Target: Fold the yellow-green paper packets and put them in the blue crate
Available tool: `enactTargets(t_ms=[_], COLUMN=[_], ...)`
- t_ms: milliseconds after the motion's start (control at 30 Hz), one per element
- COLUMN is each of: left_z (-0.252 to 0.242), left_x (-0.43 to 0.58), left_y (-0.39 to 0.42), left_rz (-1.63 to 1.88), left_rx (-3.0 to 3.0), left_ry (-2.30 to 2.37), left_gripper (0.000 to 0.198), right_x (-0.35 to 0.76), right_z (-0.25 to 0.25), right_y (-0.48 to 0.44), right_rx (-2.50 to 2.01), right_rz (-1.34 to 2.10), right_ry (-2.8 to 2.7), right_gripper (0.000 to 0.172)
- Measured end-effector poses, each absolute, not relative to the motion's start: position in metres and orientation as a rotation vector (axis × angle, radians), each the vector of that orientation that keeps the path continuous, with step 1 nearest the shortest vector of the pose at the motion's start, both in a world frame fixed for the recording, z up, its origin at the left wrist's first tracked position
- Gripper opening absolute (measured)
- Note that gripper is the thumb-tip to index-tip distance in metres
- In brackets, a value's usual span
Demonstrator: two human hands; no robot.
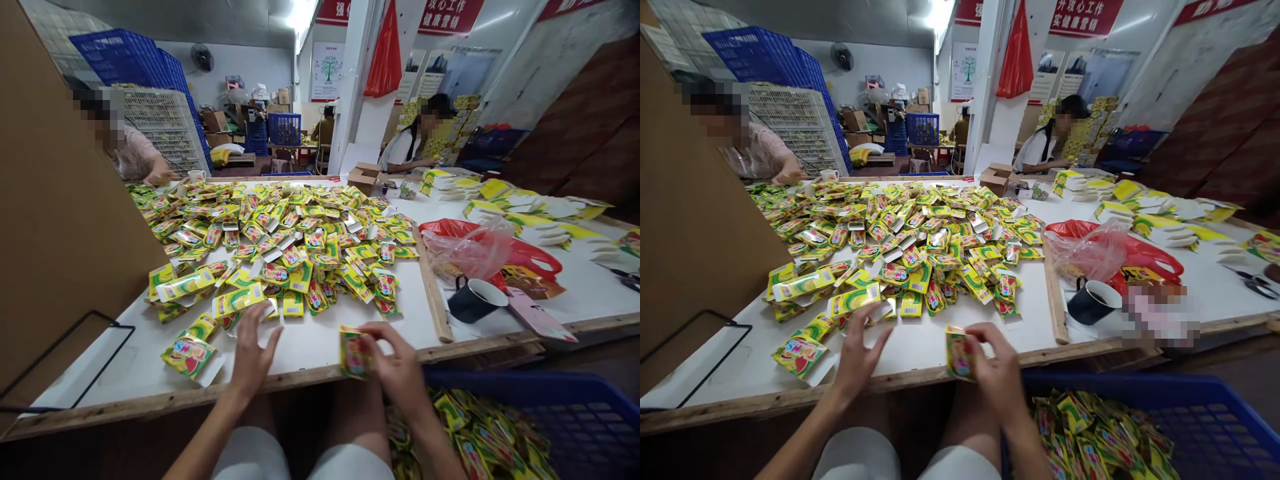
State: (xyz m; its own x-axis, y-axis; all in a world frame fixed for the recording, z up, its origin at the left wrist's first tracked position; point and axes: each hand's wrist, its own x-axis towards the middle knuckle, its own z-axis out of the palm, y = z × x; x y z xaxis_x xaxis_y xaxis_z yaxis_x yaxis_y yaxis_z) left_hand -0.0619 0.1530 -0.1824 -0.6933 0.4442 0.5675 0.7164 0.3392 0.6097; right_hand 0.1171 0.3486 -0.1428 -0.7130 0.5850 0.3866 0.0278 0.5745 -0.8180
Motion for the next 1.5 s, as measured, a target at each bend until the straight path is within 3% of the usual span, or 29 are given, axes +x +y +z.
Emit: enactTargets(t_ms=[100,167,433,533,700,833,967,1133,1333,1500], left_z=[-0.182,-0.184,-0.178,-0.159,-0.128,-0.136,-0.165,-0.189,-0.186,-0.189], left_x=[-0.097,-0.115,-0.133,-0.114,-0.067,-0.056,-0.052,-0.041,-0.036,-0.030], left_y=[0.132,0.125,0.131,0.136,0.156,0.166,0.170,0.181,0.198,0.207], left_rz=[-0.819,-0.653,-0.602,-0.634,-0.932,-1.647,-2.051,-2.109,-1.992,-2.102], left_rx=[-0.868,-0.855,-1.036,-1.133,-1.458,-1.346,-1.282,-1.371,-1.427,-1.276], left_ry=[-2.486,-2.599,-2.595,-2.560,-2.671,-2.648,-2.466,-2.453,-2.445,-2.353], left_gripper=[0.063,0.061,0.056,0.050,0.037,0.047,0.041,0.030,0.024,0.024], right_x=[0.165,0.180,0.124,0.099,0.062,0.047,0.046,0.052,0.058,0.054], right_z=[-0.118,-0.113,-0.139,-0.143,-0.158,-0.187,-0.207,-0.204,-0.191,-0.189], right_y=[0.378,0.388,0.334,0.309,0.283,0.285,0.296,0.308,0.330,0.340], right_rx=[-0.562,-0.606,-0.406,-0.358,-0.106,-0.335,-0.405,-0.424,-0.322,-0.338], right_rz=[0.746,0.645,1.113,1.115,0.943,1.397,1.721,1.605,1.484,1.446], right_ry=[-2.298,-2.328,-2.406,-2.377,-2.447,-2.220,-2.012,-1.936,-2.141,-2.069], right_gripper=[0.015,0.018,0.018,0.015,0.035,0.022,0.030,0.038,0.015,0.016])
